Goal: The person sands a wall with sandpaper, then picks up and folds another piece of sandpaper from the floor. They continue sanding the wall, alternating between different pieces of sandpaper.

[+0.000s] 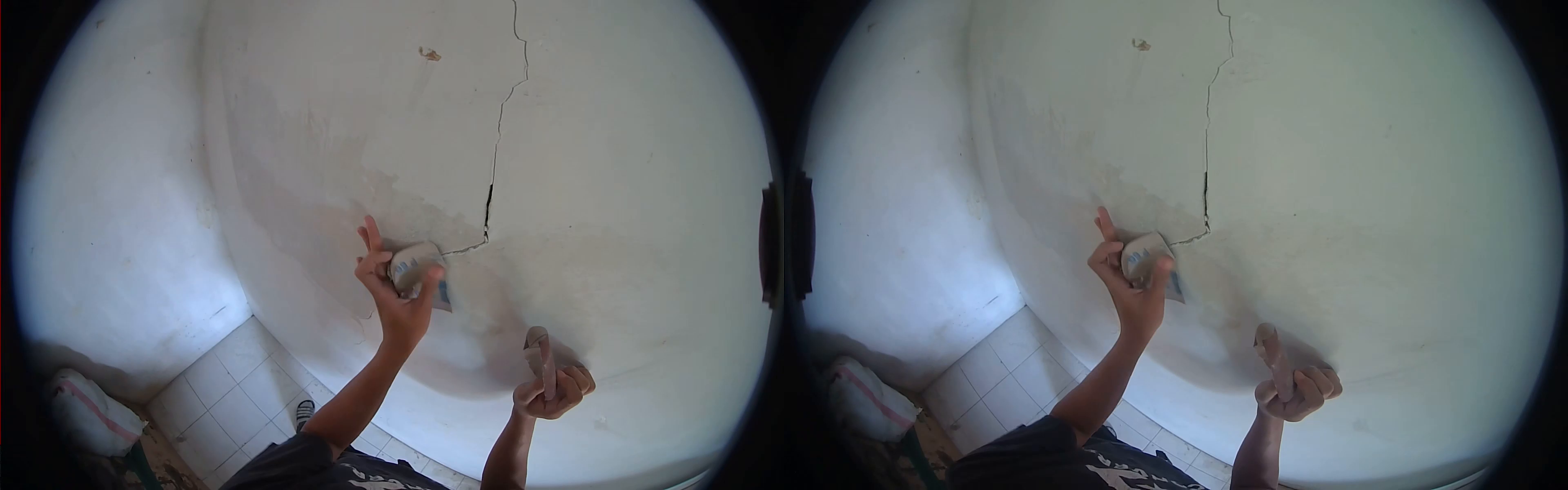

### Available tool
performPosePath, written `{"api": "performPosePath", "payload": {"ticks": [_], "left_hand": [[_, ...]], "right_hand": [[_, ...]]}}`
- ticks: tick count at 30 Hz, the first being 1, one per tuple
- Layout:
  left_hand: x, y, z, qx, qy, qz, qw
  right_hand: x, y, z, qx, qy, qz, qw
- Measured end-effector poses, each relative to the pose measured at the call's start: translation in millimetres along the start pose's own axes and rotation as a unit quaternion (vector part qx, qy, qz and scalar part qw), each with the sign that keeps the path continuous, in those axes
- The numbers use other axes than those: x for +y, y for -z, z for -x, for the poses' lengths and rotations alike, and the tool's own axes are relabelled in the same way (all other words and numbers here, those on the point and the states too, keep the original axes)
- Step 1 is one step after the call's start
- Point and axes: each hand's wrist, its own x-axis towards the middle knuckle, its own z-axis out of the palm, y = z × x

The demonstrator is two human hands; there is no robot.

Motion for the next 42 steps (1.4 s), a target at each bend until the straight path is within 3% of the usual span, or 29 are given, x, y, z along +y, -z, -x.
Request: {"api": "performPosePath", "payload": {"ticks": [3, 4, 8, 11, 13, 16, 17, 19, 21, 23, 25, 29, 32, 34, 37, 38, 40, 42], "left_hand": [[-44.4, 50.4, 43.1, -0.022, 0.038, -0.103, 0.994], [-57.8, 67.8, 57.8, -0.002, 0.079, -0.053, 0.995], [-42.1, 51.2, 66.5, 0.027, 0.087, -0.075, 0.993], [-46.2, 40.2, 69.1, 0.026, 0.058, -0.052, 0.997], [-26.3, 17.8, 39.7, 0.025, 0.001, -0.059, 0.998], [-9.7, -0.9, 25.9, 0.011, -0.013, -0.077, 0.997], [-15.4, 8.9, 47.3, 0.008, -0.010, -0.075, 0.997], [-37.3, 37.1, 103.8, -0.083, 0.021, -0.196, 0.977], [-42.9, 37.4, 103.6, -0.063, 0.017, -0.180, 0.982], [-29.4, 25.9, 83.6, -0.044, 0.029, -0.163, 0.985], [3.8, -3.3, 14.2, -0.001, 0.000, -0.078, 0.997], [-17.7, 16.1, 66.0, -0.068, -0.017, -0.119, 0.990], [-29.2, 18.4, 62.3, -0.087, 0.006, -0.160, 0.983], [14.1, -17.2, -24.1, -0.022, -0.103, -0.065, 0.992], [54.2, -38.1, -71.7, -0.022, -0.047, 0.012, 0.999], [29.9, -28.9, -50.3, -0.025, -0.130, -0.076, 0.988], [-7.6, 4.5, 21.4, -0.055, -0.113, -0.139, 0.982], [-8.8, 6.4, 12.2, -0.090, -0.094, -0.199, 0.971]], "right_hand": [[4.5, -0.8, -0.5, 0.013, -0.001, -0.001, 1.000], [4.6, -0.7, 0.0, 0.008, 0.000, -0.003, 1.000], [0.9, 2.6, -2.4, 0.000, 0.006, 0.009, 1.000], [0.5, -4.0, 2.1, 0.039, -0.023, 0.013, 0.999], [5.9, 0.5, 5.4, 0.029, -0.021, 0.012, 0.999], [2.4, -0.7, 3.5, 0.017, -0.013, 0.013, 1.000], [2.7, 1.7, 1.5, 0.014, -0.006, 0.013, 1.000], [6.4, 4.1, 3.8, 0.012, -0.003, 0.005, 1.000], [3.4, 0.3, 5.2, 0.016, -0.010, -0.001, 1.000], [2.0, 0.6, 1.1, 0.011, -0.012, -0.002, 1.000], [-0.3, -1.7, -2.8, 0.010, -0.020, -0.011, 1.000], [-1.8, -0.3, -1.2, 0.007, -0.027, -0.019, 0.999], [0.6, 0.0, 4.0, 0.008, -0.036, -0.050, 0.998], [-2.4, -2.0, 0.1, 0.014, -0.044, -0.044, 0.998], [-5.6, -1.0, -0.3, 0.018, -0.051, -0.048, 0.997], [-5.0, -4.3, -0.8, 0.024, -0.053, -0.056, 0.997], [-0.9, -0.3, 1.9, 0.019, -0.048, -0.068, 0.996], [-0.5, -4.3, 1.4, 0.014, -0.045, -0.073, 0.996]]}}
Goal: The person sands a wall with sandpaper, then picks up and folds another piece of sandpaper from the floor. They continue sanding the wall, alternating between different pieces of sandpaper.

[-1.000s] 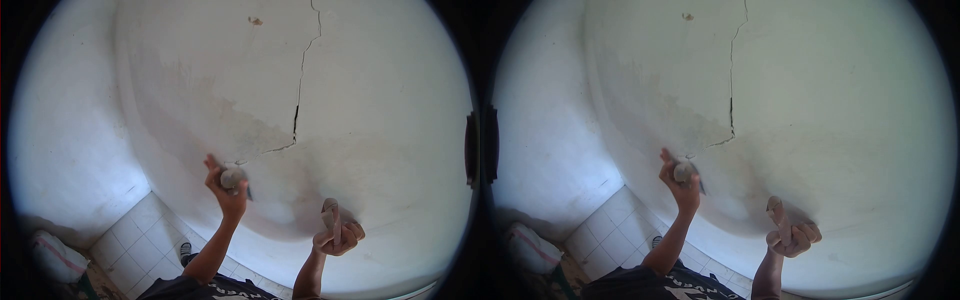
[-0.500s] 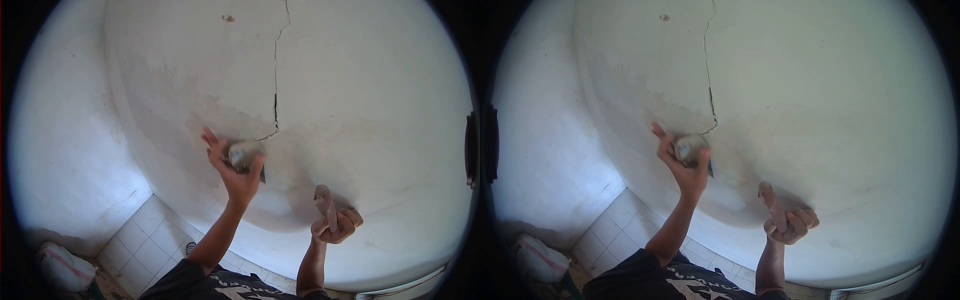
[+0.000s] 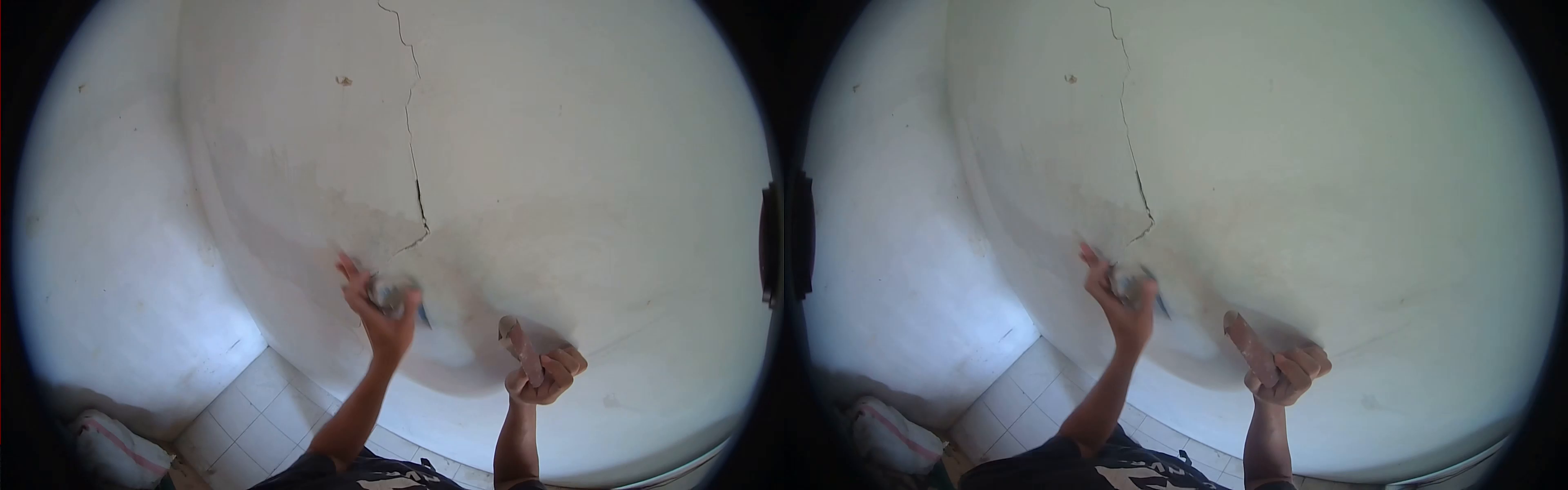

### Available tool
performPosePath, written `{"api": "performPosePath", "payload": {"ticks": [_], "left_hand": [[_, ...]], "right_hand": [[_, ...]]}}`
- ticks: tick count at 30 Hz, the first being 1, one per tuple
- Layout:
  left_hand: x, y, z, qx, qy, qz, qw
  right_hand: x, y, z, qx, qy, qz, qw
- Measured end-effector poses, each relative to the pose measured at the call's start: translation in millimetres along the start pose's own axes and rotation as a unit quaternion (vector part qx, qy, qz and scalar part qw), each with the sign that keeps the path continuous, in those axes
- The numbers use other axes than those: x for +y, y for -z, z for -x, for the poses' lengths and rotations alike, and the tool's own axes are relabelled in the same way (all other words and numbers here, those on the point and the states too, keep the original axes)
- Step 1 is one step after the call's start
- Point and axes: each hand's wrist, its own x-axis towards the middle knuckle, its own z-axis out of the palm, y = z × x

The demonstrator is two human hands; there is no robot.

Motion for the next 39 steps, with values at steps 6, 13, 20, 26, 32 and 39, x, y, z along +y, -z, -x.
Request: {"api": "performPosePath", "payload": {"ticks": [6, 13, 20, 26, 32, 39], "left_hand": [[22.5, 3.4, -54.3, 0.066, 0.058, 0.144, 0.986], [49.9, 10.0, -90.4, 0.053, 0.101, 0.197, 0.974], [30.2, 8.4, -69.8, 0.033, 0.058, 0.159, 0.985], [-32.2, 28.0, -37.6, 0.044, 0.122, 0.135, 0.982], [11.6, 18.5, -64.1, 0.042, 0.055, 0.164, 0.984], [38.7, 6.9, -80.0, 0.040, 0.035, 0.136, 0.989]], "right_hand": [[-2.7, -0.9, -2.1, 0.026, -0.011, -0.006, 1.000], [-6.5, 0.2, 3.4, 0.021, -0.019, -0.004, 1.000], [-2.0, 0.1, 3.0, 0.024, -0.018, -0.025, 0.999], [3.6, 3.0, 7.0, 0.010, -0.007, -0.034, 0.999], [2.7, -3.0, 5.0, 0.044, -0.002, -0.014, 0.999], [0.9, -5.8, 10.3, 0.045, -0.016, -0.016, 0.999]]}}
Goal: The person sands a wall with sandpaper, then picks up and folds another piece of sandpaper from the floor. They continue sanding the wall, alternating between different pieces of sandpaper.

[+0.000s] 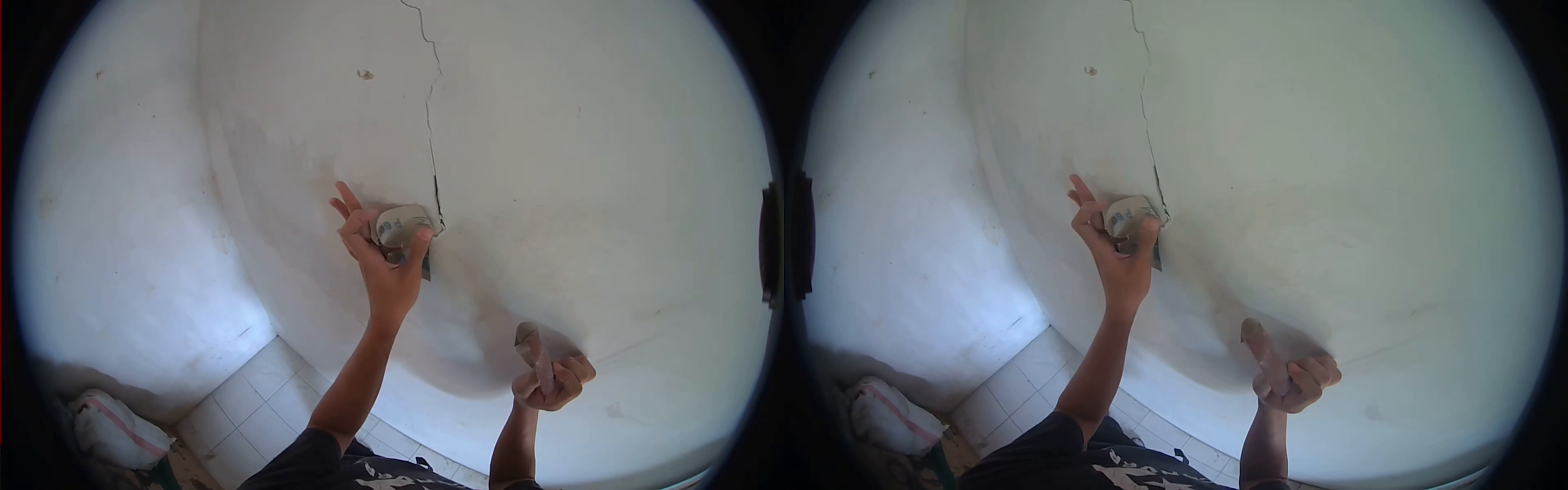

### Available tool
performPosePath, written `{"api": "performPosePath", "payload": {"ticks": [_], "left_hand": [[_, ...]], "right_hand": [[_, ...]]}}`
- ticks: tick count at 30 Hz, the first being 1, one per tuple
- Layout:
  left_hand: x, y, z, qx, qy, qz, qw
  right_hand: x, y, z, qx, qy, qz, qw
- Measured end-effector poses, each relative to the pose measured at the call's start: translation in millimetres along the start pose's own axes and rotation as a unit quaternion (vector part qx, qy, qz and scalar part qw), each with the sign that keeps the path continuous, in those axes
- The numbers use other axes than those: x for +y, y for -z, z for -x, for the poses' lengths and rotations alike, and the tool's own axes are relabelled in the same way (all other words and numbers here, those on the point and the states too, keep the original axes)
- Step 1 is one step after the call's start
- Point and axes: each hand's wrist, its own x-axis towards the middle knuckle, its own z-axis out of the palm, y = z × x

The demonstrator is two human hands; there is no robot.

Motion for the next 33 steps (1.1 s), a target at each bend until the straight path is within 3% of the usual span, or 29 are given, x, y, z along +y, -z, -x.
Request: {"api": "performPosePath", "payload": {"ticks": [3, 6, 8, 11, 17, 20, 23, 30, 32, 33], "left_hand": [[-34.2, 25.5, 19.7, -0.007, -0.016, -0.025, 1.000], [-23.5, 20.5, 14.7, -0.015, -0.039, -0.040, 0.998], [-8.2, 13.9, 5.7, -0.040, 0.002, -0.054, 0.998], [-30.5, 33.5, 18.5, -0.028, -0.004, -0.083, 0.996], [-24.3, 35.4, 15.6, -0.027, 0.032, -0.010, 0.999], [-49.5, 36.6, 25.1, -0.041, 0.013, 0.014, 0.999], [-3.2, 7.1, -9.5, -0.032, 0.004, 0.012, 0.999], [-34.4, 25.0, 10.5, -0.014, 0.021, -0.015, 1.000], [-3.8, 4.6, -21.8, -0.031, -0.015, 0.057, 0.998], [5.0, 2.0, -30.7, -0.042, -0.037, 0.024, 0.998]], "right_hand": [[2.8, 1.8, -5.8, 0.019, 0.006, 0.017, 1.000], [2.2, 1.8, -2.5, -0.001, 0.004, -0.028, 1.000], [0.0, -1.7, -3.1, 0.021, 0.003, -0.004, 1.000], [-1.0, -1.9, -3.2, 0.022, 0.002, 0.010, 1.000], [-5.8, -2.6, -7.0, 0.022, -0.003, 0.032, 0.999], [-1.5, -0.7, -1.8, 0.015, -0.002, 0.029, 0.999], [-2.8, -3.4, -4.5, 0.028, 0.004, 0.030, 0.999], [1.2, -1.1, 1.5, 0.023, -0.003, -0.006, 1.000], [1.4, -4.1, 1.4, 0.038, -0.010, -0.003, 0.999], [-0.4, -4.4, -0.2, 0.036, -0.008, -0.008, 0.999]]}}
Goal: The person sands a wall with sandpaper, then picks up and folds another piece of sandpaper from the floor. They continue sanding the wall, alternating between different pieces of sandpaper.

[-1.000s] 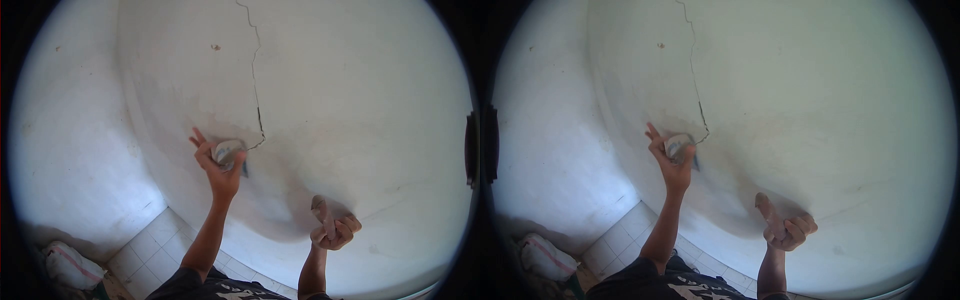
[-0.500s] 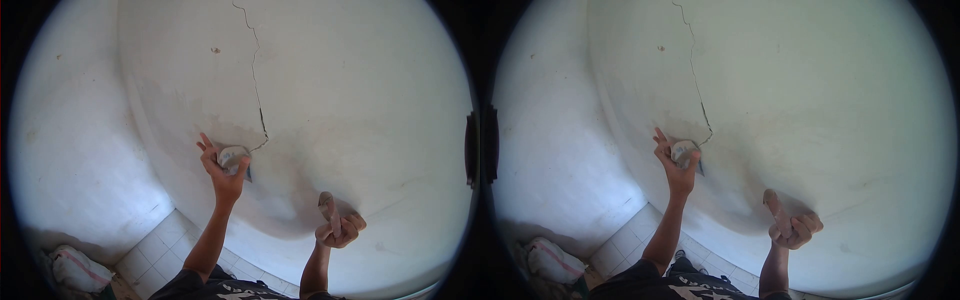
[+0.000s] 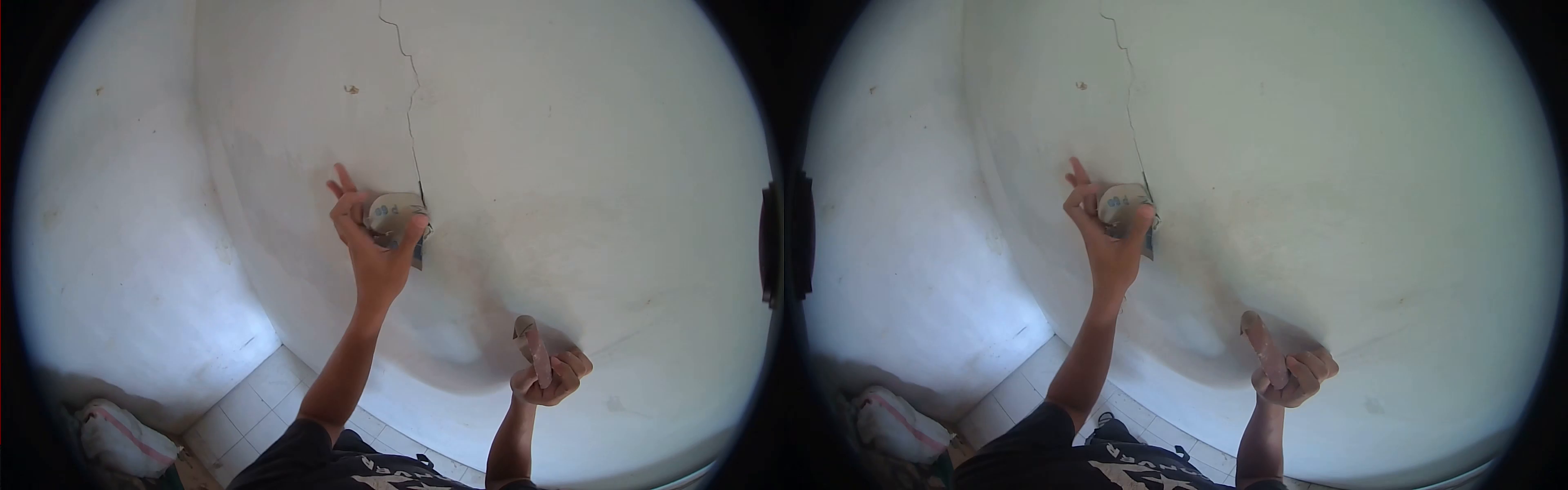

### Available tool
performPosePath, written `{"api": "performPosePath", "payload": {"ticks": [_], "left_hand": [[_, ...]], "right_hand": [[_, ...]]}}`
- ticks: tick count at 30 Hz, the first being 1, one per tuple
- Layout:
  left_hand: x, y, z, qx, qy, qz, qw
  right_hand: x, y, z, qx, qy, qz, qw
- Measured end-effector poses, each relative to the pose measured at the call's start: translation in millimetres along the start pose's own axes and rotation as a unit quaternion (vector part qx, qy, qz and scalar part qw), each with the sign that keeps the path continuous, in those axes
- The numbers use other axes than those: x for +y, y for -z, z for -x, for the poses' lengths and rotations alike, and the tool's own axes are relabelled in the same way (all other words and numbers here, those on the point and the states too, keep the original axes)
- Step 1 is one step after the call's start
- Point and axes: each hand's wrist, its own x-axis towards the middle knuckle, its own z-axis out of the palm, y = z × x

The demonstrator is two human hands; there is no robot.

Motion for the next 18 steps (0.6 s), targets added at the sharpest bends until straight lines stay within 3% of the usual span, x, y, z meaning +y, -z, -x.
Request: {"api": "performPosePath", "payload": {"ticks": [4, 6, 9, 11, 13, 16, 18], "left_hand": [[-36.5, 26.0, 49.9, -0.018, 0.030, -0.006, 0.999], [-71.5, 48.2, 102.9, 0.003, 0.065, -0.055, 0.996], [-77.0, 51.1, 131.9, 0.032, 0.110, -0.103, 0.988], [-49.1, 28.1, 87.6, 0.007, 0.018, -0.031, 0.999], [3.3, 2.6, 36.6, -0.068, -0.033, -0.167, 0.983], [8.8, -9.3, 50.7, -0.073, -0.068, -0.184, 0.978], [-35.2, 15.4, 127.2, -0.070, 0.010, -0.149, 0.986]], "right_hand": [[-0.7, -0.4, 0.1, 0.003, -0.008, 0.010, 1.000], [-1.1, 0.2, 0.3, 0.003, -0.012, 0.010, 1.000], [-2.4, 2.3, -5.6, -0.017, 0.004, 0.017, 1.000], [-4.1, 5.0, -6.9, -0.042, 0.011, 0.046, 0.998], [0.2, 5.4, -3.2, -0.033, 0.011, 0.045, 0.998], [-1.4, 2.7, -1.1, -0.012, 0.009, 0.039, 0.999], [4.0, 0.8, -1.8, 0.008, 0.010, 0.031, 0.999]]}}
